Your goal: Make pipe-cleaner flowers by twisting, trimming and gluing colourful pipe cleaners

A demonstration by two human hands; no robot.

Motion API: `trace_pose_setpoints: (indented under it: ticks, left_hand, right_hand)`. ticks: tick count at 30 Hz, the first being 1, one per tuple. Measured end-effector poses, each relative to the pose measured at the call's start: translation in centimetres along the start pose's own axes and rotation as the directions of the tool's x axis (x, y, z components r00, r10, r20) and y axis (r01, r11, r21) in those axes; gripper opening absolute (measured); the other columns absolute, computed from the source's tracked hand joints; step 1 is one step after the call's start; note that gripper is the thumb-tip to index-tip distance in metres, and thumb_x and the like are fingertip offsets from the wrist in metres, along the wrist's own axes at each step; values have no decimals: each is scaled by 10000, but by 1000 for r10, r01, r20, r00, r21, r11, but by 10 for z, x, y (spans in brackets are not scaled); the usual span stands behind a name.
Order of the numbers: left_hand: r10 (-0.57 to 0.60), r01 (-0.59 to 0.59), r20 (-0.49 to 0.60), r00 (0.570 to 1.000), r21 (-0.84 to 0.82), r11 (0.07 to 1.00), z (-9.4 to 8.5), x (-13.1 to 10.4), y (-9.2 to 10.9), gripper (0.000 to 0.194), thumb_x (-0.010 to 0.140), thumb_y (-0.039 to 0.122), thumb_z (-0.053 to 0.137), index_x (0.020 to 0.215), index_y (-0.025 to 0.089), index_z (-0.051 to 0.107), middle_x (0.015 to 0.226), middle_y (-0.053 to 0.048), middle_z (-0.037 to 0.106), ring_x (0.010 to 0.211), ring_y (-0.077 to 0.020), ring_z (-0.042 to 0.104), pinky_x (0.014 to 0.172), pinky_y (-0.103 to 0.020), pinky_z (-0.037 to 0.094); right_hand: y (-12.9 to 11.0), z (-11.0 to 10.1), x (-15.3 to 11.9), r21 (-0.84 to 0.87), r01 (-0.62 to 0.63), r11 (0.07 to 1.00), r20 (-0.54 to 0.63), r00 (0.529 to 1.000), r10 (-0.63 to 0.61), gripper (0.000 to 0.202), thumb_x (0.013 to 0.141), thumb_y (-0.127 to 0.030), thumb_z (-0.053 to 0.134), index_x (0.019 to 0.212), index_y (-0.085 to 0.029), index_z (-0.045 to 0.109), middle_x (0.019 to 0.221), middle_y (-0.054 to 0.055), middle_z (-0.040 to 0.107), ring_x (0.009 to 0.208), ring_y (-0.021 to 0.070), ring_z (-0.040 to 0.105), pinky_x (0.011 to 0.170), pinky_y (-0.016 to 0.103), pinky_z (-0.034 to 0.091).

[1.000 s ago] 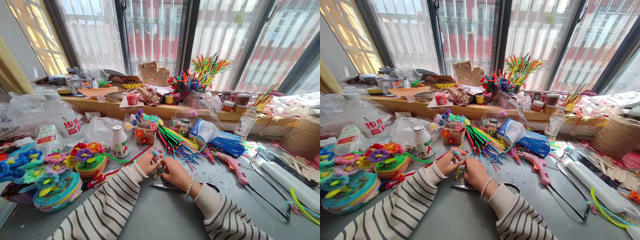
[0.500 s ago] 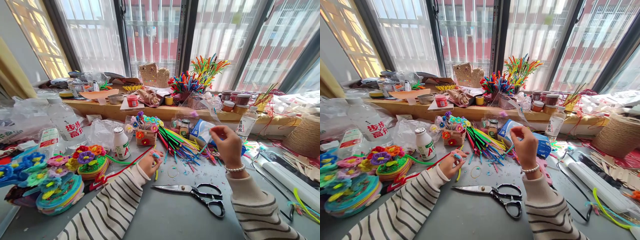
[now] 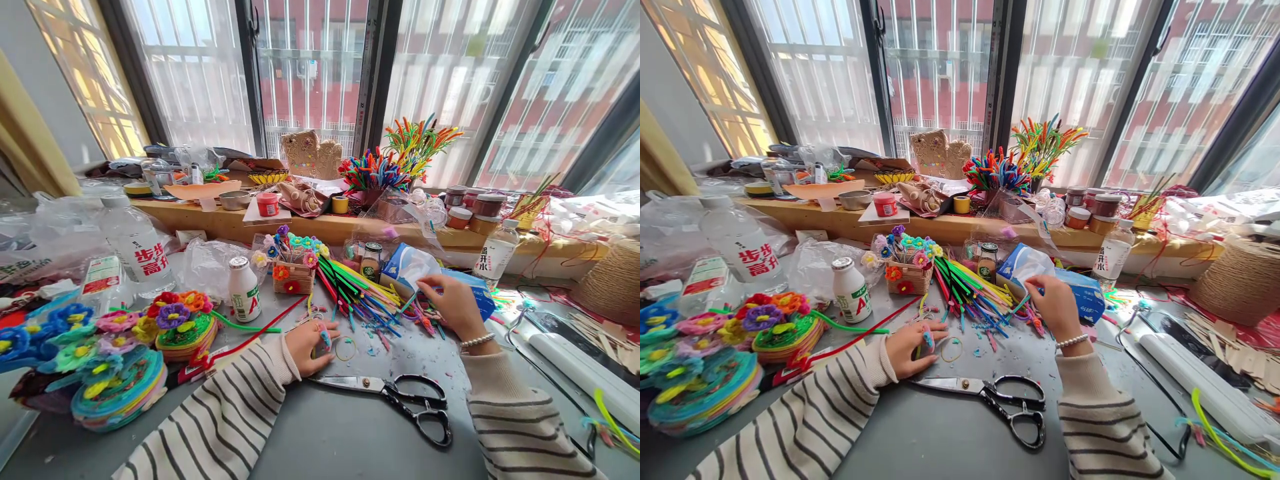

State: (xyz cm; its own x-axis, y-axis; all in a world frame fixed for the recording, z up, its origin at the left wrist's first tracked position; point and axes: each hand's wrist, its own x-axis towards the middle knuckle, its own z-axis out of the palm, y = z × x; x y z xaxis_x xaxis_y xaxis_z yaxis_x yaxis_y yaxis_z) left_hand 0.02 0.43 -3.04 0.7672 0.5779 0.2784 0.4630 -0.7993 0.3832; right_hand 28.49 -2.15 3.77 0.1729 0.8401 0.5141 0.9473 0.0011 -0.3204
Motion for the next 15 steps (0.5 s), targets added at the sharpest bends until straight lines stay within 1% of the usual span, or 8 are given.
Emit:
trace_pose_setpoints:
  ticks: [1,2,3,5,7,10,13,15]
  left_hand:
    - [8,-9,27,1000,17,1000,1,0,2,424,630,307,504,1031,174,465,1142,-103,447,1038,-229,392,869,-391,286]
    - [14,-16,48,999,33,999,2,0,4,471,625,333,509,1065,183,436,1165,-101,425,1059,-244,367,876,-411,265]
    - [15,-18,63,998,49,999,3,0,5,499,624,355,508,1086,189,416,1177,-98,411,1072,-256,349,879,-430,247]
    - [7,-13,77,997,79,997,3,0,7,514,623,380,503,1094,197,407,1175,-93,416,1075,-273,341,880,-461,222]
    - [3,-10,65,998,103,995,2,0,8,488,626,389,498,1071,200,431,1148,-88,448,1064,-278,353,880,-473,214]
    - [26,-24,-15,1000,111,994,-2,5,7,437,665,368,459,1061,185,440,1152,-90,443,1062,-246,360,895,-432,233]
    - [65,-55,-87,994,112,992,-6,16,3,457,717,283,396,1141,124,339,1218,-118,348,1115,-198,288,918,-360,249]
    - [64,-48,-115,991,132,990,-6,27,-2,440,731,159,336,1163,92,294,1238,-128,309,1148,-179,224,933,-348,234]
  right_hand:
    - [-8,5,-2,34,33,999,112,993,-37,209,698,-299,425,709,-189,602,724,30,625,659,167,556,606,259,401]
    - [-16,11,-4,57,70,996,211,974,-80,209,704,-285,420,726,-185,603,723,34,625,661,169,556,603,259,402]
    - [-24,18,-6,69,99,993,247,962,-113,198,701,-274,429,721,-188,606,725,32,625,671,170,555,610,258,400]
    - [-38,30,-9,89,146,985,286,944,-165,174,689,-265,455,722,-191,609,758,29,621,724,172,548,644,251,396]
    - [-50,39,-9,99,176,979,304,932,-198,187,680,-254,472,800,-182,597,819,40,609,776,179,535,685,258,388]
    - [-65,51,-2,95,198,976,308,926,-218,266,695,-203,448,938,-164,547,921,64,576,851,194,509,736,276,368]
    - [-79,65,4,86,205,975,322,920,-222,316,695,-104,402,982,-148,526,976,85,553,901,205,490,760,280,353]
    - [-87,73,4,89,212,973,366,902,-230,315,666,-48,399,905,-152,576,875,89,599,829,213,529,720,284,371]
